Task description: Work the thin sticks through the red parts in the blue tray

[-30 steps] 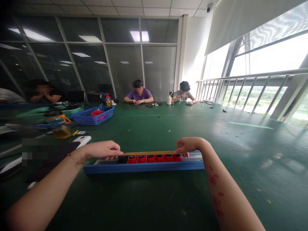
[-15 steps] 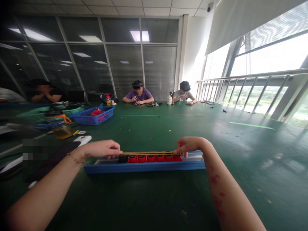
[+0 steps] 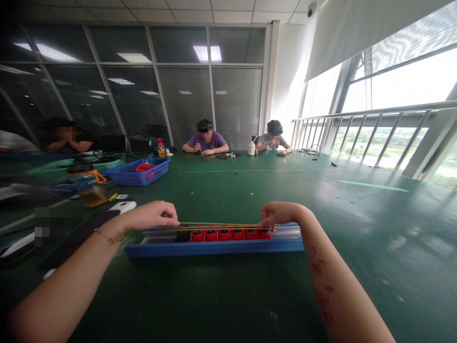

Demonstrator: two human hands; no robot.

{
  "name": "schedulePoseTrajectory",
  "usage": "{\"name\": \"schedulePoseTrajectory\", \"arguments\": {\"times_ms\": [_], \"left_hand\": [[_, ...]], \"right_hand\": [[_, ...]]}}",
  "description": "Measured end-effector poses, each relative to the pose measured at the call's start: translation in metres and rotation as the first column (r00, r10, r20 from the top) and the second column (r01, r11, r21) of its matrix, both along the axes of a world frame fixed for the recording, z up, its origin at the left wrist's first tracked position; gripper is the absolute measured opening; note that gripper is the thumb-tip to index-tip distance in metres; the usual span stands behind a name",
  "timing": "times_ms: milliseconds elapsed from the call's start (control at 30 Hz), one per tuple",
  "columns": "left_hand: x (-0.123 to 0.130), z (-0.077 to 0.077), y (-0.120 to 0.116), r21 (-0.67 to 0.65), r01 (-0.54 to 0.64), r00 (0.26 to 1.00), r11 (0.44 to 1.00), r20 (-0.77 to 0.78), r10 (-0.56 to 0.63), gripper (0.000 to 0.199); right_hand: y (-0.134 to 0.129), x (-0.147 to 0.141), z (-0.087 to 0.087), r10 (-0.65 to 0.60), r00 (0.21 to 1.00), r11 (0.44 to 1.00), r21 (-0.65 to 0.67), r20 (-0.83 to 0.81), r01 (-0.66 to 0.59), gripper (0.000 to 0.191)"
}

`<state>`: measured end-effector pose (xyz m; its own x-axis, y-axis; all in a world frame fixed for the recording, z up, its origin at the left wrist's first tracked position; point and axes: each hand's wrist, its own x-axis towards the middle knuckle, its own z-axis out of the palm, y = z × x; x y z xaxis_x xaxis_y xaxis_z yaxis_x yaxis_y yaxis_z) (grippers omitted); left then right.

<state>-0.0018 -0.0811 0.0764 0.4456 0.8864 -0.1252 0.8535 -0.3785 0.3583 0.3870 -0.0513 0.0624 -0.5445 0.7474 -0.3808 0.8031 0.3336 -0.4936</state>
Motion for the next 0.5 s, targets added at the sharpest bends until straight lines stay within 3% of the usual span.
{"name": "schedulePoseTrajectory", "arguments": {"times_ms": [200,267,367,433,500], "left_hand": [[0.007,0.012,-0.011,0.237,-0.044,0.999,0.971,-0.010,0.048,0.028],[0.009,0.017,-0.015,0.382,-0.077,0.996,0.921,-0.005,0.085,0.026],[0.007,0.024,-0.018,0.584,-0.143,0.989,0.799,0.049,0.141,0.027],[0.003,0.025,-0.017,0.654,-0.193,0.980,0.731,0.097,0.172,0.028],[-0.001,0.024,-0.014,0.671,-0.225,0.973,0.706,0.118,0.198,0.029]], "right_hand": [[0.004,0.002,-0.003,0.015,0.999,0.994,0.110,0.038,-0.019,0.047],[0.004,0.002,-0.003,0.017,0.999,0.993,0.117,0.037,-0.021,0.047],[0.003,0.002,-0.001,0.009,0.999,0.991,0.131,0.036,-0.013,0.047],[0.002,0.002,0.000,0.003,0.999,0.990,0.140,0.045,-0.009,0.047],[0.002,0.002,0.002,0.003,0.998,0.987,0.163,0.061,-0.013,0.046]]}}
